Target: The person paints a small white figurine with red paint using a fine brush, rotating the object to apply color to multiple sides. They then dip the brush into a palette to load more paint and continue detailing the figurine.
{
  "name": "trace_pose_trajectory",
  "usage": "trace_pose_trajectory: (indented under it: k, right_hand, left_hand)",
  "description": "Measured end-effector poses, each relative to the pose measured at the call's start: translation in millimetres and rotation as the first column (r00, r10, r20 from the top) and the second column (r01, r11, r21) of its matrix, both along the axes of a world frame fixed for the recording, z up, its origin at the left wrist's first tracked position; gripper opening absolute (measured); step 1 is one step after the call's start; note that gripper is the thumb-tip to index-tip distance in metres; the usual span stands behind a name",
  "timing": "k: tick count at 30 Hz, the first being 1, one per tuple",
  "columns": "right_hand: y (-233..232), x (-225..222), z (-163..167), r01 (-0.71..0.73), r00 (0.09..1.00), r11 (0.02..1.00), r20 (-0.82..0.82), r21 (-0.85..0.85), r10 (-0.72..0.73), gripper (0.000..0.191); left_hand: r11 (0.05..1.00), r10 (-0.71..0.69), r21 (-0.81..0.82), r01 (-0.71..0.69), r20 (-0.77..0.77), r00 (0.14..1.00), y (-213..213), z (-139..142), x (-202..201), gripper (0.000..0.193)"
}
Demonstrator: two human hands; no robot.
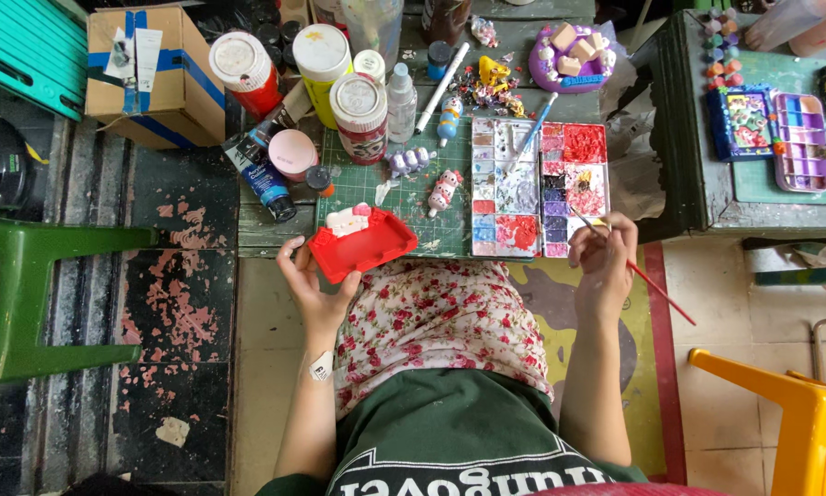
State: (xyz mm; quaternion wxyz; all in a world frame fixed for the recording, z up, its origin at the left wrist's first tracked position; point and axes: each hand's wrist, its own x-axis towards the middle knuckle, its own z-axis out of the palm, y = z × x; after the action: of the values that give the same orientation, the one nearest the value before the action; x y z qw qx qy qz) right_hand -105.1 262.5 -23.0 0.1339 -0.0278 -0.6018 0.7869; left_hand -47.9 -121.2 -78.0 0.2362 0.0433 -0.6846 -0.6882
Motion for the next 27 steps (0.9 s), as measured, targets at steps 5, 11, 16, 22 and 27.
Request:
trace_pose_trajectory:
  k: [5, 11, 16, 22, 27]
  right_hand:
    - [3.8, 5.9, -8.9, 0.017, 0.998, 1.0, 0.064, -0.021, -0.015, 0.014]
    - [-6.0, 9.2, -24.9, -0.096, 0.985, 0.968, 0.12, -0.232, 0.127, 0.006]
    - [-12.8, 12.8, -25.3, -0.136, 0.97, 0.945, 0.152, -0.296, 0.187, 0.004]
    - [-14.8, 18.4, -19.1, -0.196, 0.964, 0.941, 0.121, -0.276, 0.237, 0.002]
    - [-14.0, 19.4, -16.7, -0.23, 0.964, 0.952, 0.086, -0.203, 0.252, 0.006]
  left_hand:
    - [0.998, 0.04, 0.055, -0.04, 0.009, 0.999, -2.1, -12.1, 1.0, 0.096]
    - [0.959, 0.078, 0.271, -0.08, 0.017, 0.997, -13.1, -37.7, 0.4, 0.078]
    - [0.73, -0.01, 0.682, -0.026, 0.05, 0.999, -22.4, -52.8, 3.1, 0.071]
    - [0.474, -0.124, 0.88, -0.021, 0.09, 0.988, -10.4, -42.1, 8.9, 0.081]
    - [0.444, -0.208, 0.896, -0.028, 0.134, 0.969, 4.1, -35.9, 9.3, 0.083]
